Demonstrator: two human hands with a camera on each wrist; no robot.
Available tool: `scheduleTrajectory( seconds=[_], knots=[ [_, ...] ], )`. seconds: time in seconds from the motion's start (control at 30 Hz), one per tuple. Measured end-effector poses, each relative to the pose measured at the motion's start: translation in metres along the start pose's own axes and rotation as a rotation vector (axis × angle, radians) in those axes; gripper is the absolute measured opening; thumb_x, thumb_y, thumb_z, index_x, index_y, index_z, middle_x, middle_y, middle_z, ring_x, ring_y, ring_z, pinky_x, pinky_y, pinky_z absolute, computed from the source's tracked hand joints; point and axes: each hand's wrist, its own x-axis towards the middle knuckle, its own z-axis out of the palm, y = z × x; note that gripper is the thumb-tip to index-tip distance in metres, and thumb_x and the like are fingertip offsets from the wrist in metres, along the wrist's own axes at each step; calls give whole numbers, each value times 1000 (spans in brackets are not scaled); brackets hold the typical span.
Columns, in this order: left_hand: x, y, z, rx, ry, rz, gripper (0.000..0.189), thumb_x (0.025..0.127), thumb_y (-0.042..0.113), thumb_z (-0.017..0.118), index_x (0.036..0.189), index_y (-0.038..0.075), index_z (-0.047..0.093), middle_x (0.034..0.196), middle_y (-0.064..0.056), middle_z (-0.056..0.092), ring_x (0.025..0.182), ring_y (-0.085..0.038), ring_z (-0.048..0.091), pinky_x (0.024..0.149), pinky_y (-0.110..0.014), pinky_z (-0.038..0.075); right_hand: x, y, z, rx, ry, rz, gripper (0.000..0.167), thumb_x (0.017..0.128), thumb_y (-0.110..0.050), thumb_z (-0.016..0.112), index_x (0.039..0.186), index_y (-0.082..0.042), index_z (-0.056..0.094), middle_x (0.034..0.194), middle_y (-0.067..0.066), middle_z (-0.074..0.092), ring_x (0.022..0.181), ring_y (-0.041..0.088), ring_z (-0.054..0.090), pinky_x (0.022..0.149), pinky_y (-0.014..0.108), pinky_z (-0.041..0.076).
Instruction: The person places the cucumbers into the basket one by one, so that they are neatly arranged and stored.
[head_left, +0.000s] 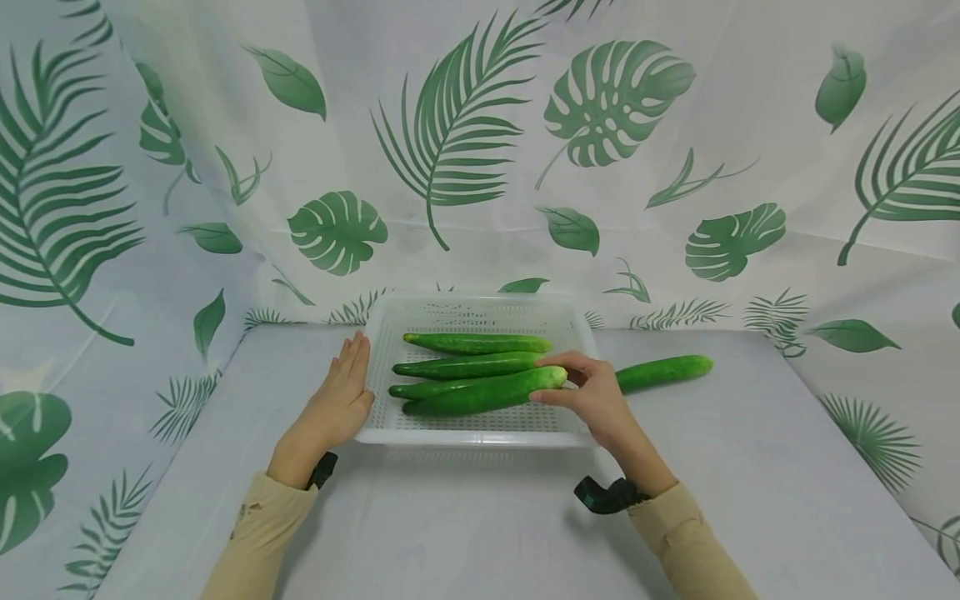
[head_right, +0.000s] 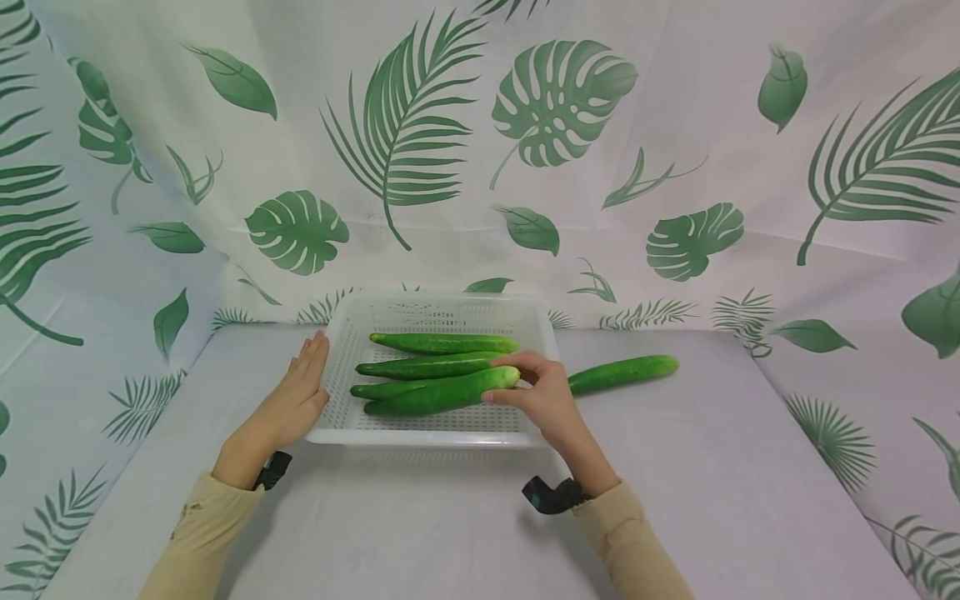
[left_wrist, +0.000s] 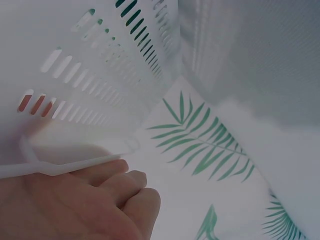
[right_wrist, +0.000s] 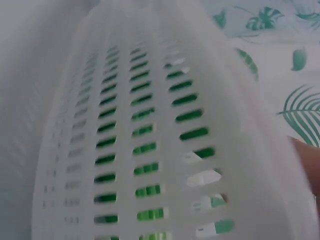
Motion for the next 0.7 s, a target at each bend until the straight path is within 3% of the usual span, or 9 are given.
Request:
scheduleTrajectory(
  seconds=[0.1, 0.23, 0.37, 0.5, 0.7],
  knots=[
    [0, -1, 1, -8, 4, 3, 70, 96, 6, 36, 155, -8, 0, 164, -20, -7, 150, -35, -9, 120, -55, 3, 2, 0, 2, -183, 32, 1, 47, 73, -11, 88, 116, -2, 71, 118, 10, 64, 116, 26, 59, 92, 39, 53],
    [0, -1, 1, -11, 6, 7, 71, 96, 6, 37, 155, -8, 0, 164, -22, -6, 150, -36, -9, 120, -56, 3, 4, -1, 8, -430, 59, -8, 42, 71, -13, 89, 108, -3, 73, 111, 12, 67, 103, 30, 62, 86, 45, 54],
    [0, -1, 1, -12, 4, 7, 70, 97, 6, 36, 155, -7, -1, 164, -22, -6, 150, -35, -9, 120, -56, 3, 7, 0, 13, -616, 24, -10, 41, 69, -12, 90, 103, 2, 73, 103, 14, 68, 95, 30, 63, 83, 45, 53],
    [0, 0, 1, -18, 3, 6, 70, 97, 6, 35, 155, -7, -1, 164, -22, -6, 150, -35, -9, 120, -55, 3, 11, 2, 18, -745, -43, 19, 41, 68, -11, 91, 101, 5, 72, 97, 13, 69, 92, 30, 64, 82, 43, 54],
    [-1, 0, 0, -24, 4, 6, 70, 96, 5, 36, 155, -8, 0, 164, -22, -5, 150, -36, -9, 120, -56, 3, 16, 0, 22, -854, -105, 55, 42, 64, -8, 91, 97, 8, 71, 99, 19, 71, 96, 36, 66, 83, 45, 55]
  ],
)
